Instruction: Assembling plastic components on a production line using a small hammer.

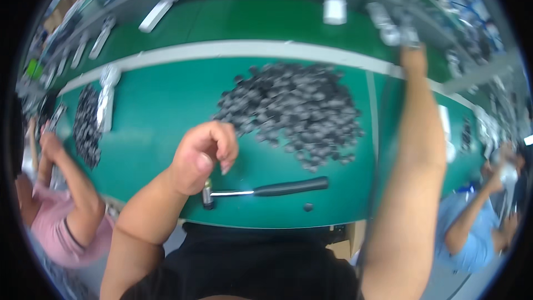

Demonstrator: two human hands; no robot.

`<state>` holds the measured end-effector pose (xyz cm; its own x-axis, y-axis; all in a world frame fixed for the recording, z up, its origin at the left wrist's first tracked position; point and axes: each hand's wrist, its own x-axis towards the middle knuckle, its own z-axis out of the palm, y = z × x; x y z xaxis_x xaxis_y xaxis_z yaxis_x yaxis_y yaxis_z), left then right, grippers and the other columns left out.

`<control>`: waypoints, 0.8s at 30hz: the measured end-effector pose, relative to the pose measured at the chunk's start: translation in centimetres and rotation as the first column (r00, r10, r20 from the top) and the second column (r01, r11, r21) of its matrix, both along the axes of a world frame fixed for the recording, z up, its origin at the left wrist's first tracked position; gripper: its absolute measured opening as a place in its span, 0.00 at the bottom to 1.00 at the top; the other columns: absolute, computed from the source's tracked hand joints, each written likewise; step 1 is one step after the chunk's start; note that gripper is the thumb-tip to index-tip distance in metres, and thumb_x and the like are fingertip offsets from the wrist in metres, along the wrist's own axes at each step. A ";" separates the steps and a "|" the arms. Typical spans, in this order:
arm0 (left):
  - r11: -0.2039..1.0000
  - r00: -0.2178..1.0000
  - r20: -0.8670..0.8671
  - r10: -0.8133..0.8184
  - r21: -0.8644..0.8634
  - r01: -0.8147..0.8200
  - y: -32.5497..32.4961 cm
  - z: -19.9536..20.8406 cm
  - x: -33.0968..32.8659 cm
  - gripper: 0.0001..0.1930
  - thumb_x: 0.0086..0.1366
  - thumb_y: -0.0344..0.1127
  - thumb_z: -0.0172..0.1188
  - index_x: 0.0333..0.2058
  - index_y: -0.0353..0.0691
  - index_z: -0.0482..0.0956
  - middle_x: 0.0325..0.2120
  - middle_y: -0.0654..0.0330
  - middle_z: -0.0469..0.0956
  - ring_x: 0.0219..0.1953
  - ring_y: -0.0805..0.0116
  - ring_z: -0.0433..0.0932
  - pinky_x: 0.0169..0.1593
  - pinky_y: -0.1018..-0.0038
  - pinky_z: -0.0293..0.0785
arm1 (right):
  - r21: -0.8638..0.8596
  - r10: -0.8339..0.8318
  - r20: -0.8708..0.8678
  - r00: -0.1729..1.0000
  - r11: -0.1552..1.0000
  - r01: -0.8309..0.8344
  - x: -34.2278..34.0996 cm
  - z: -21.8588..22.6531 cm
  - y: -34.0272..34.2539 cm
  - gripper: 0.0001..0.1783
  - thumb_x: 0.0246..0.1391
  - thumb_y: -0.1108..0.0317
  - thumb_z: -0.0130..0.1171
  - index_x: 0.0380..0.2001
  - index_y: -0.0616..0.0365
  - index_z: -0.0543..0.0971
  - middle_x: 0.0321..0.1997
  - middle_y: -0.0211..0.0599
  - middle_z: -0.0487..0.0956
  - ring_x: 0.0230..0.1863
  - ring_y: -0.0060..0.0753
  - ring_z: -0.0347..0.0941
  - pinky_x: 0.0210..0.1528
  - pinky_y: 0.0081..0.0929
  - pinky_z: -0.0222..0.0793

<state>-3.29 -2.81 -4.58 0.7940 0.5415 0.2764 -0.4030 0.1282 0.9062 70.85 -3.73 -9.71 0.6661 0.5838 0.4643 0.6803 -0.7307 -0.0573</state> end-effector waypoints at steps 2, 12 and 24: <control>0.986 0.988 0.148 -0.047 -0.150 0.069 0.2 1.4 -1.7 0.31 0.68 0.70 0.54 0.27 0.45 0.64 0.25 0.66 0.65 0.28 0.71 0.66 0.36 0.68 0.70 | -0.511 0.094 0.219 0.971 0.859 0.033 -2.2 -1.3 4.2 0.27 0.74 0.53 0.36 0.53 0.58 0.80 0.57 0.60 0.79 0.57 0.50 0.78 0.60 0.50 0.73; 0.923 0.853 0.512 -0.097 -0.275 0.270 0.7 1.2 -6.7 0.34 0.60 0.73 0.63 0.26 0.46 0.62 0.26 0.64 0.64 0.28 0.68 0.69 0.57 0.53 0.75 | 0.140 0.104 -0.984 0.142 0.953 0.270 -25.4 -22.7 6.3 0.24 0.71 0.54 0.45 0.53 0.64 0.78 0.57 0.53 0.79 0.52 0.45 0.80 0.54 0.44 0.77; 0.944 0.750 0.634 -0.186 -0.096 0.315 -3.3 6.2 -10.6 0.33 0.61 0.70 0.63 0.26 0.45 0.63 0.26 0.63 0.66 0.27 0.67 0.69 0.57 0.52 0.75 | 0.223 0.155 -0.914 0.375 0.964 0.144 -28.2 -13.3 -0.3 0.25 0.72 0.54 0.45 0.57 0.64 0.76 0.59 0.52 0.78 0.53 0.41 0.80 0.57 0.39 0.75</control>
<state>-13.87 -6.09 1.61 0.6059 0.4386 0.6637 -0.7884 0.4425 0.4273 42.65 -3.99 -23.03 0.7589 0.5666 -0.3211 0.0976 -0.5864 -0.8041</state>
